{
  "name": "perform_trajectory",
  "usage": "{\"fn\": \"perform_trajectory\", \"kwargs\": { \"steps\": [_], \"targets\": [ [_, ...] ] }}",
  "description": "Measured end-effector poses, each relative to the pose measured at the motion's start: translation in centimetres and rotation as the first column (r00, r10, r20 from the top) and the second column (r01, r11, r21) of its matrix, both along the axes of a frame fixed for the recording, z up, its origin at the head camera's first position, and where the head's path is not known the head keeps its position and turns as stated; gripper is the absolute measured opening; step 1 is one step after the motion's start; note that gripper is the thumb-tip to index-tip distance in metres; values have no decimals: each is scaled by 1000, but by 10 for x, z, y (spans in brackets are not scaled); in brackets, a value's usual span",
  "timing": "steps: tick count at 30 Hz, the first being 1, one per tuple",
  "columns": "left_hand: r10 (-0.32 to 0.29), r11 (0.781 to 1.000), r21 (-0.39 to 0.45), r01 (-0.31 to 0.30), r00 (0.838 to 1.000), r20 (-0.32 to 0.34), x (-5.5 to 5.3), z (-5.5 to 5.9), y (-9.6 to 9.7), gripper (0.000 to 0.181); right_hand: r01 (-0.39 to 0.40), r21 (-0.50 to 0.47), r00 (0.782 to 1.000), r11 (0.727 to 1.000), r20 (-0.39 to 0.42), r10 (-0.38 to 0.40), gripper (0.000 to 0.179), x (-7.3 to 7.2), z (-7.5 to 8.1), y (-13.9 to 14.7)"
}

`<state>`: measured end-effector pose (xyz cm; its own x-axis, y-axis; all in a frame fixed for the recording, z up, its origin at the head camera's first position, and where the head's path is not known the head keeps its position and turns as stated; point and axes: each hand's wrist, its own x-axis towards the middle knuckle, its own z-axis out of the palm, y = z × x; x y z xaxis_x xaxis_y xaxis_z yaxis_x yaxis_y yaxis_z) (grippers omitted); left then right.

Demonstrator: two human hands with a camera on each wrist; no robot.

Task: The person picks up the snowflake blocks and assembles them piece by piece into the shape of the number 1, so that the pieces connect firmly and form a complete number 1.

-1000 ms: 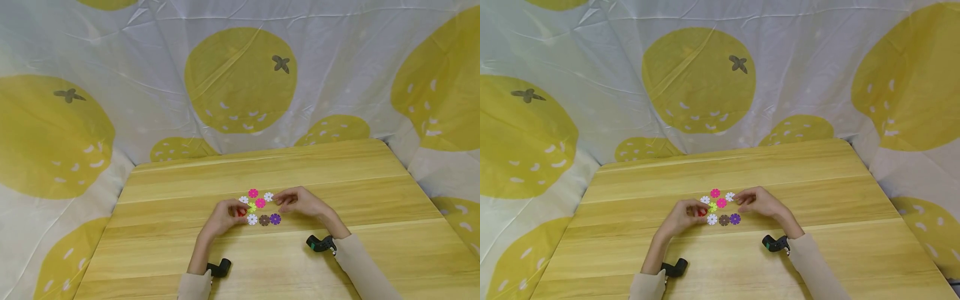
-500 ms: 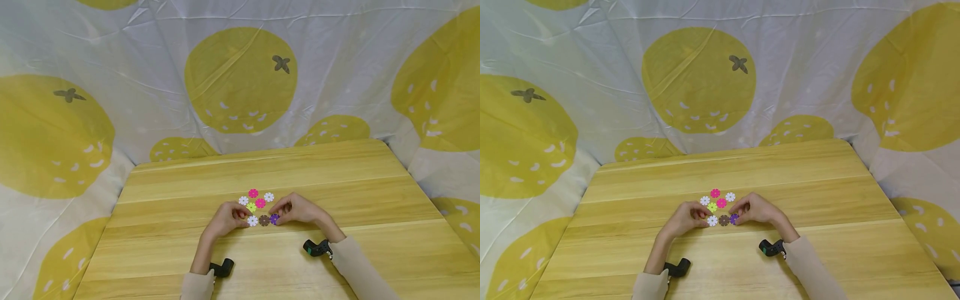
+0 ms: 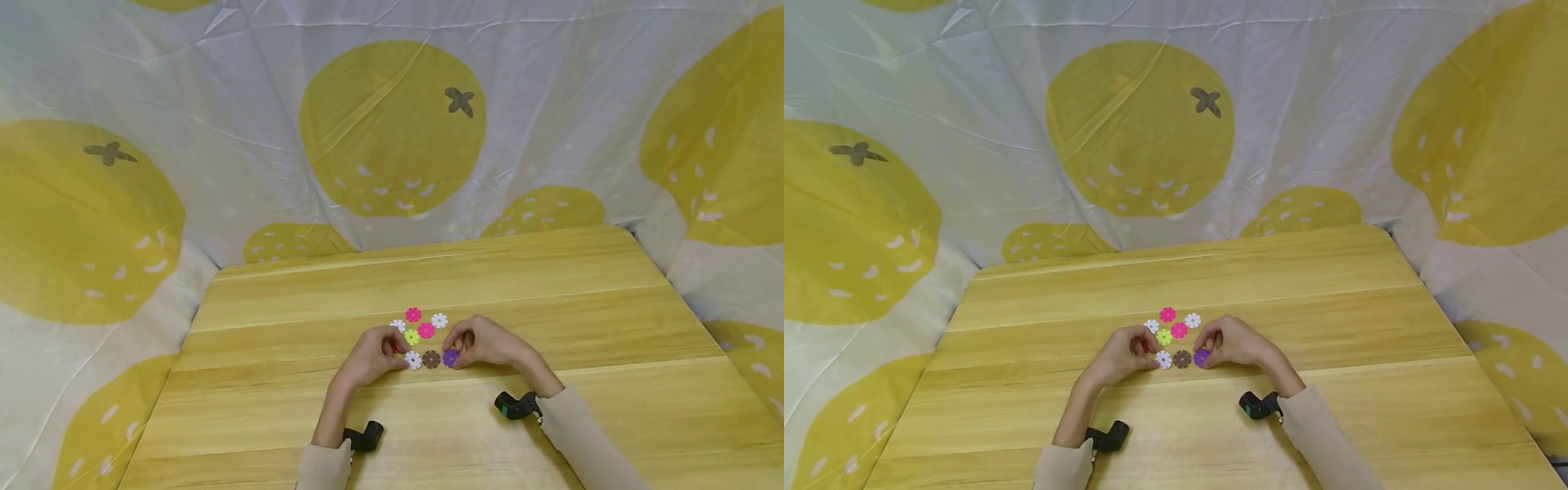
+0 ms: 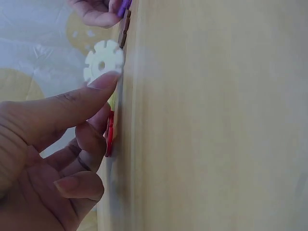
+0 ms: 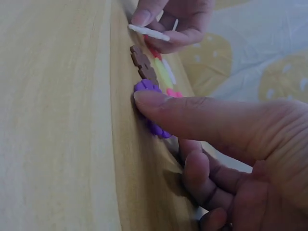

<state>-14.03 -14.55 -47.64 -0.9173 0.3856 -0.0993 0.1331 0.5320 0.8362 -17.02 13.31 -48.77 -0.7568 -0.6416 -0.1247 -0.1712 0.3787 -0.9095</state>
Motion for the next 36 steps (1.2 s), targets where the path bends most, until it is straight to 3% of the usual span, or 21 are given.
{"fn": "perform_trajectory", "kwargs": {
  "steps": [6, 14, 21, 25, 36],
  "targets": [
    [-6, 1000, 12, 6, 1000, -8, 0, 0, 1, 13, 28, 32, 1000, 999, -9, -27, 24, 0, 3, -1],
    [-28, 999, 17, 28, 1000, -11, 1, 0, 3, 9, 52, 7, 998, 999, -40, -51, 17, 1, 3, -4],
    [-70, 997, -15, 69, 997, -39, 2, 0, 6, 6, 15, -100, 998, 995, 58, -9, 14, 2, 2, -9],
    [-80, 996, -39, 78, 995, -65, 3, 0, 7, 5, 9, -103, 998, 995, 63, -2, 15, 3, 0, -11],
    [-153, 988, 13, 153, 988, -9, 3, 0, 7, 13, 19, -105, 996, 994, 88, -9, 14, 2, -1, -10]
  ]
}}
